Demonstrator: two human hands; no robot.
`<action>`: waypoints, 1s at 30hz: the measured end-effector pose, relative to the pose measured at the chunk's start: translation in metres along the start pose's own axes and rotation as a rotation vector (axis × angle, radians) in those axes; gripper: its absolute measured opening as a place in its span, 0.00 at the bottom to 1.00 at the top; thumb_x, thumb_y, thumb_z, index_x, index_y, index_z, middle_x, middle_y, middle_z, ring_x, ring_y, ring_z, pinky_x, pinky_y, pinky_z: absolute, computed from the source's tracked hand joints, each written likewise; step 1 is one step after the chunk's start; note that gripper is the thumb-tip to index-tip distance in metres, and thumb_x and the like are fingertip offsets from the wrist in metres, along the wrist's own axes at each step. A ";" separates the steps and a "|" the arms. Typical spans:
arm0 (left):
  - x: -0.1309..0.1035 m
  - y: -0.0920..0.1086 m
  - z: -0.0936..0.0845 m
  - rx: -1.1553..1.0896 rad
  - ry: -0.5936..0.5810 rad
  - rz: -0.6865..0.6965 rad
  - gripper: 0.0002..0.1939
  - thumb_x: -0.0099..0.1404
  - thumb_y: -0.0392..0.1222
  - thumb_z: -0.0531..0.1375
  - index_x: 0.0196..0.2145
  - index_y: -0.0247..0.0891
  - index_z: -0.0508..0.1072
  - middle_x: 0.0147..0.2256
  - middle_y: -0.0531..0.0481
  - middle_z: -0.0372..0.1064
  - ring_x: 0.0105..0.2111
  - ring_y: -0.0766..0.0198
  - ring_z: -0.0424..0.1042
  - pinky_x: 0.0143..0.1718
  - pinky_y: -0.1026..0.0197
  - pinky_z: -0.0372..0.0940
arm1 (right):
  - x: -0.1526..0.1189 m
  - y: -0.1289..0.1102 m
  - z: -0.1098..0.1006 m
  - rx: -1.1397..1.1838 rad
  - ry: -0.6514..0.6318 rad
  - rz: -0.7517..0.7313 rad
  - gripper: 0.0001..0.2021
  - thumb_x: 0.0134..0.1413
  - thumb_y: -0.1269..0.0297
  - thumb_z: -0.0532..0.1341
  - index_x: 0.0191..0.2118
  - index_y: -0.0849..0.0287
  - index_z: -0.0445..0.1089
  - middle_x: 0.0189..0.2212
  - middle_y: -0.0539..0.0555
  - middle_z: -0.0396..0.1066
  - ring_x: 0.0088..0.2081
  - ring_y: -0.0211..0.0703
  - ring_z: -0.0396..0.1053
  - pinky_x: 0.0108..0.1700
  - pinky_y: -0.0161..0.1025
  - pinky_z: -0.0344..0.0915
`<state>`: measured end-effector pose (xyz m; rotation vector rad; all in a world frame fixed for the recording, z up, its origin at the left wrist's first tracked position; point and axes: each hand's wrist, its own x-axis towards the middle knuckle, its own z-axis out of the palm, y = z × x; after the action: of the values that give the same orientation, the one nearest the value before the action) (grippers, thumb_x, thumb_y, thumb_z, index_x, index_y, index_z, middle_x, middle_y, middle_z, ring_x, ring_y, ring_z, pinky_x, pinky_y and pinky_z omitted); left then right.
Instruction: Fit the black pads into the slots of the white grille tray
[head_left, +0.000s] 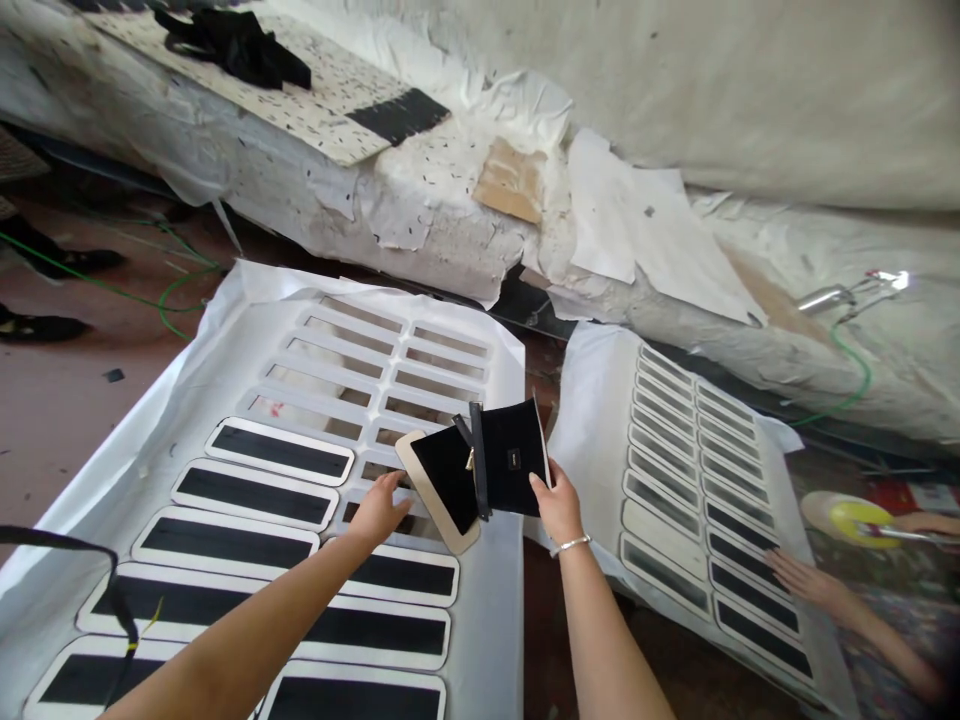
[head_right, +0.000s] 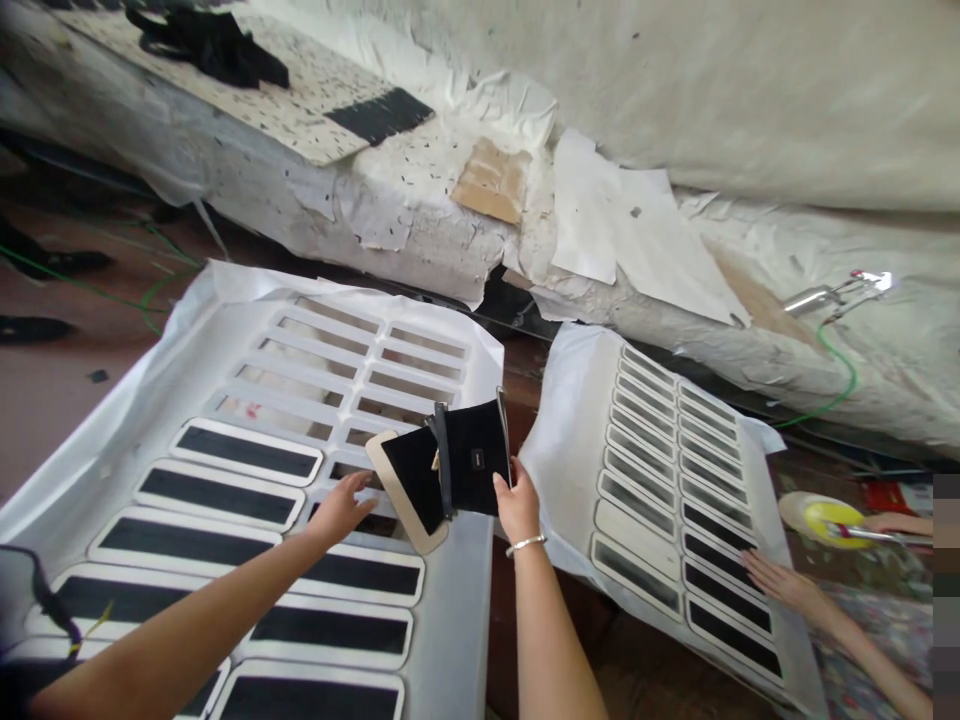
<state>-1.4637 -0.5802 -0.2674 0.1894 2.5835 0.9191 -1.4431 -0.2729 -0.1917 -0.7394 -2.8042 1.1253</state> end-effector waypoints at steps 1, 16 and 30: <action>0.011 0.006 0.001 0.017 0.017 -0.003 0.25 0.59 0.38 0.56 0.53 0.29 0.61 0.52 0.36 0.63 0.50 0.56 0.66 0.52 0.56 0.61 | -0.008 0.006 -0.004 0.085 0.000 0.027 0.22 0.49 0.58 0.56 0.50 0.60 0.65 0.44 0.57 0.73 0.44 0.49 0.70 0.48 0.43 0.64; 0.121 0.075 0.004 0.350 -0.165 -0.031 0.21 0.50 0.39 0.64 0.43 0.31 0.71 0.45 0.34 0.67 0.47 0.45 0.66 0.45 0.48 0.62 | -0.143 0.120 -0.028 0.739 -0.086 0.622 0.31 0.39 0.53 0.68 0.51 0.61 0.65 0.41 0.55 0.75 0.46 0.53 0.70 0.49 0.46 0.67; 0.113 0.052 -0.092 -0.217 0.138 0.161 0.16 0.59 0.50 0.55 0.33 0.34 0.73 0.32 0.48 0.70 0.34 0.59 0.69 0.37 0.61 0.63 | -0.085 0.036 0.043 0.501 -0.192 0.019 0.28 0.49 0.56 0.61 0.55 0.59 0.60 0.51 0.59 0.67 0.52 0.52 0.64 0.57 0.52 0.58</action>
<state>-1.6049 -0.5651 -0.2051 0.2857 2.5970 1.3049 -1.3618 -0.3155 -0.2353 -0.6330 -2.4712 1.8857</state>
